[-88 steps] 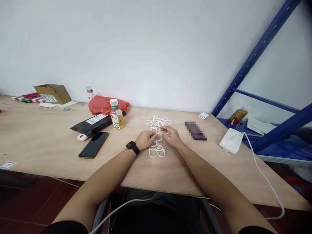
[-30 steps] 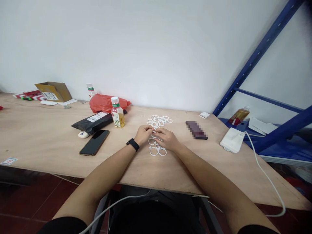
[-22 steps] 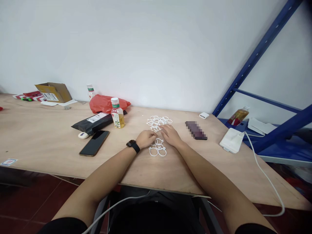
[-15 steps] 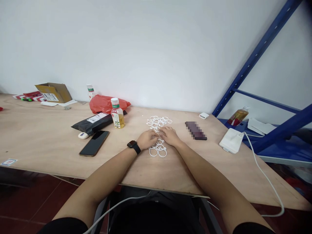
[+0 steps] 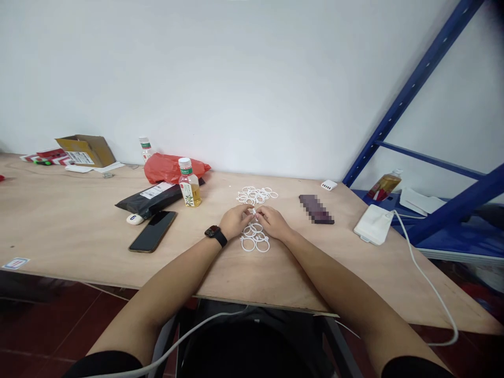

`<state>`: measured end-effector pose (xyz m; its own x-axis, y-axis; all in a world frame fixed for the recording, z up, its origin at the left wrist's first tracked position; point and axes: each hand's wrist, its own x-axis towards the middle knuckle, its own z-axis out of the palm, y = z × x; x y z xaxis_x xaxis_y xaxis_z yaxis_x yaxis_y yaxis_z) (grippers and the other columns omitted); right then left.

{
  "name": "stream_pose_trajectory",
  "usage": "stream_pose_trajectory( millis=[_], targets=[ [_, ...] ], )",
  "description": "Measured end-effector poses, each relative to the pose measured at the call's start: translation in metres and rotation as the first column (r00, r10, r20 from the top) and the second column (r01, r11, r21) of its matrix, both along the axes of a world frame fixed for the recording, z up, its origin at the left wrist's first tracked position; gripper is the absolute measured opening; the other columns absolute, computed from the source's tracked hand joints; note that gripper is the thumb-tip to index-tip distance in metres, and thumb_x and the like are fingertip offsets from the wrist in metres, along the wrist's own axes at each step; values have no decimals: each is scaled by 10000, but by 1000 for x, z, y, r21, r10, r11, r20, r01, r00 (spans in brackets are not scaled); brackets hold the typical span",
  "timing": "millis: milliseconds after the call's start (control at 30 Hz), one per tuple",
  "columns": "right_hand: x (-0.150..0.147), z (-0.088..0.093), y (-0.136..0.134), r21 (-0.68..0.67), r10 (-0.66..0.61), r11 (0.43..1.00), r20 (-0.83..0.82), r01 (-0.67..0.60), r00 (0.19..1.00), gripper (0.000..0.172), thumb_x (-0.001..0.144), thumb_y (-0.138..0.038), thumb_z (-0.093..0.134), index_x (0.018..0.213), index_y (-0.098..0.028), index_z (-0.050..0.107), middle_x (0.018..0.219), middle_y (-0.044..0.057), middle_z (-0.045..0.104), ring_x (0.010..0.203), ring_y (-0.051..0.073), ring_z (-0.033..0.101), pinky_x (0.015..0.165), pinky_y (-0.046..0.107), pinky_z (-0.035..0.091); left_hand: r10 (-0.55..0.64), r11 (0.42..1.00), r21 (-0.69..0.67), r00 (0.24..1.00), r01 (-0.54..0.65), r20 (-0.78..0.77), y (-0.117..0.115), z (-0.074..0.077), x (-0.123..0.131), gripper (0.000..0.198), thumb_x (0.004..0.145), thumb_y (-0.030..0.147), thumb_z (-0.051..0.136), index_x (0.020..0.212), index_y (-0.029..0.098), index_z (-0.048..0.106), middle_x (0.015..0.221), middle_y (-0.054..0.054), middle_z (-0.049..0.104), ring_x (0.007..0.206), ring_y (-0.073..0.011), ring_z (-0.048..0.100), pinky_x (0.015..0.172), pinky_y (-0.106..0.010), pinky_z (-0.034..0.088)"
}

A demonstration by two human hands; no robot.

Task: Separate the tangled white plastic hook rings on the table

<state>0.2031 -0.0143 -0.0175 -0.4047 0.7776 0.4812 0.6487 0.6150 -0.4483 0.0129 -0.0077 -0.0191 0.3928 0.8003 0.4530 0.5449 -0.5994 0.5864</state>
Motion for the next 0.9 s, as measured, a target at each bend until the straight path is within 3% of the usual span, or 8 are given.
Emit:
stream_pose_trajectory(
  millis=[133,267,400,533,733,900],
  targets=[
    [1,0,-2,38,-19,999,-21,20,1000,127,902,-245,493,845,-203,598,801,18,649,759,165,571,714,268,397,-54,998,-37,999,54,-2,0,3,-1,357,909,401,534,1201,210,610,860,-23,699,681,-131,597,658,-244,454],
    [1,2,-3,32,-5,999,-17,6,1000,149,895,-244,500,820,-202,623,775,15,659,723,155,574,695,260,396,-47,998,-30,999,47,-11,1,4,-2,302,891,451,545,943,176,658,765,-19,679,646,-125,573,589,-228,403],
    [2,3,-4,-6,0,1000,-58,0,998,171,909,-278,497,886,-204,650,805,14,681,724,152,590,682,253,411,42,999,-34,999,-42,12,0,6,-2,313,866,455,569,766,163,623,684,-10,650,606,-116,547,560,-225,369],
    [4,3,-2,-45,-30,999,-129,24,991,191,896,-260,499,966,-204,667,877,22,710,750,160,625,698,261,451,121,991,-62,990,-117,68,-1,8,-2,305,844,451,586,751,162,620,675,-10,651,600,-117,552,567,-227,382],
    [3,-1,0,22,-22,999,-138,25,990,276,861,-191,489,1047,-221,691,1034,46,722,968,208,654,877,336,491,106,993,-59,992,-102,74,-2,7,-1,326,847,467,575,742,162,622,662,-9,654,588,-117,553,543,-227,369],
    [4,-4,2,31,-27,999,-134,31,991,347,842,-161,478,1110,-223,689,1085,53,716,1006,215,658,915,366,501,78,996,-56,996,-75,37,-3,7,0,314,852,451,570,744,162,630,652,-4,645,585,-114,552,544,-225,364]
  ],
)
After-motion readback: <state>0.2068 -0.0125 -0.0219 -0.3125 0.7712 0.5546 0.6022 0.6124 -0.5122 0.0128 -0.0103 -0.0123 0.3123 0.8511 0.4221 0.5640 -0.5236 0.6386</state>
